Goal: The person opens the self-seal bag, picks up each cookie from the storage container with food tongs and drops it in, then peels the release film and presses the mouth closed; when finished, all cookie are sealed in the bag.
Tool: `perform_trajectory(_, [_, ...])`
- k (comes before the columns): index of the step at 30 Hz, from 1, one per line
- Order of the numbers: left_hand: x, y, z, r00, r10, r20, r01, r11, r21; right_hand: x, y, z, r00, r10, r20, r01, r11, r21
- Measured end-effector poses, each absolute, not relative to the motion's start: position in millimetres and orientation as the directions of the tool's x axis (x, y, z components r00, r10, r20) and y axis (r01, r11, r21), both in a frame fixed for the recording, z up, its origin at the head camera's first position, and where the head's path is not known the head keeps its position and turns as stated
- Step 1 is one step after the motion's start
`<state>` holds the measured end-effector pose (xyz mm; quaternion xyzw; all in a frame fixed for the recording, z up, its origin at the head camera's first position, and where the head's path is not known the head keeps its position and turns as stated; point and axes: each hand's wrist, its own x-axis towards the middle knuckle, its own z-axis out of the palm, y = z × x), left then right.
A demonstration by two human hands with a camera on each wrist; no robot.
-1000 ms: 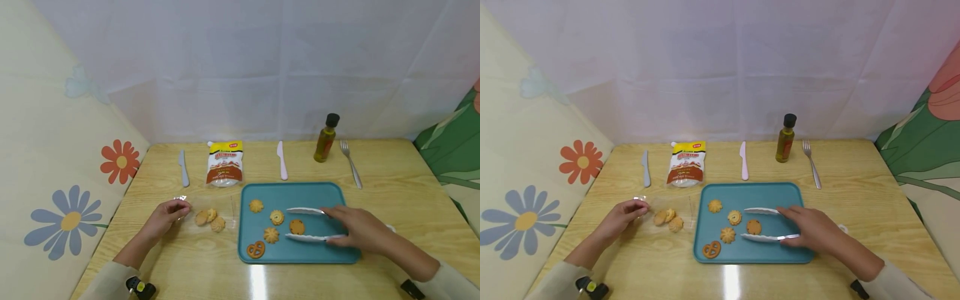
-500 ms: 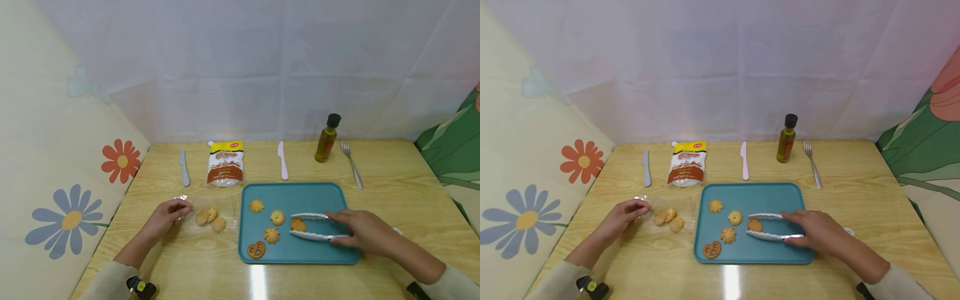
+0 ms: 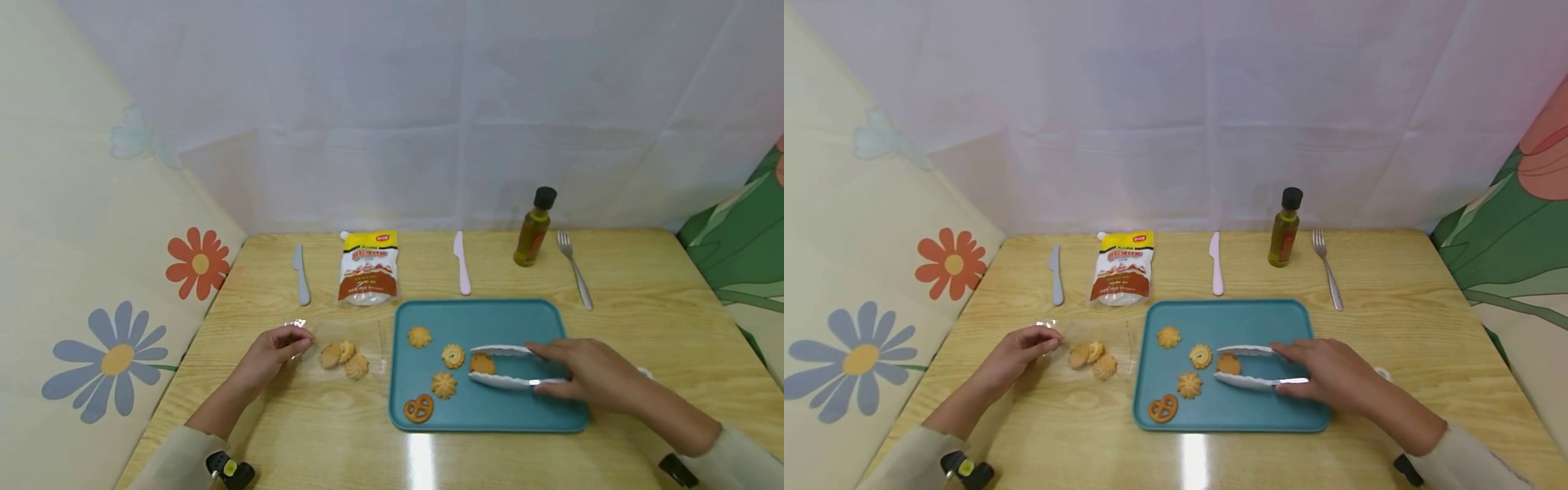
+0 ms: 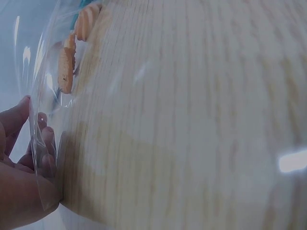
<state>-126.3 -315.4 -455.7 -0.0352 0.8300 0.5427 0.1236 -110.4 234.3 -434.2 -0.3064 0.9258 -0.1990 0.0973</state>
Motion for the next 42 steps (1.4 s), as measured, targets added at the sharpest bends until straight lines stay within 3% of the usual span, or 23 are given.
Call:
perform_trajectory(16, [-125.9, -315.3, -456.7, -0.968, 0.078, -0.237, -0.184, 0.423, 0.888, -132.8, 195.1, -424.9, -0.767, -0.640, -0.049, -0.576, 0.720, -0.387])
perform_trajectory(29, [-126.5, -315.9, -456.4, -0.967, 0.081, -0.241, -0.188, 0.413, 0.891, -149.9, 133.1, -424.6, -0.701, -0.713, 0.018, -0.678, 0.658, -0.327])
perform_trajectory(42, [-125.9, -314.4, -453.9, -0.967, 0.081, -0.243, -0.190, 0.413, 0.891, -161.6, 75.0, -423.1, -0.658, -0.752, -0.021, -0.708, 0.629, -0.321])
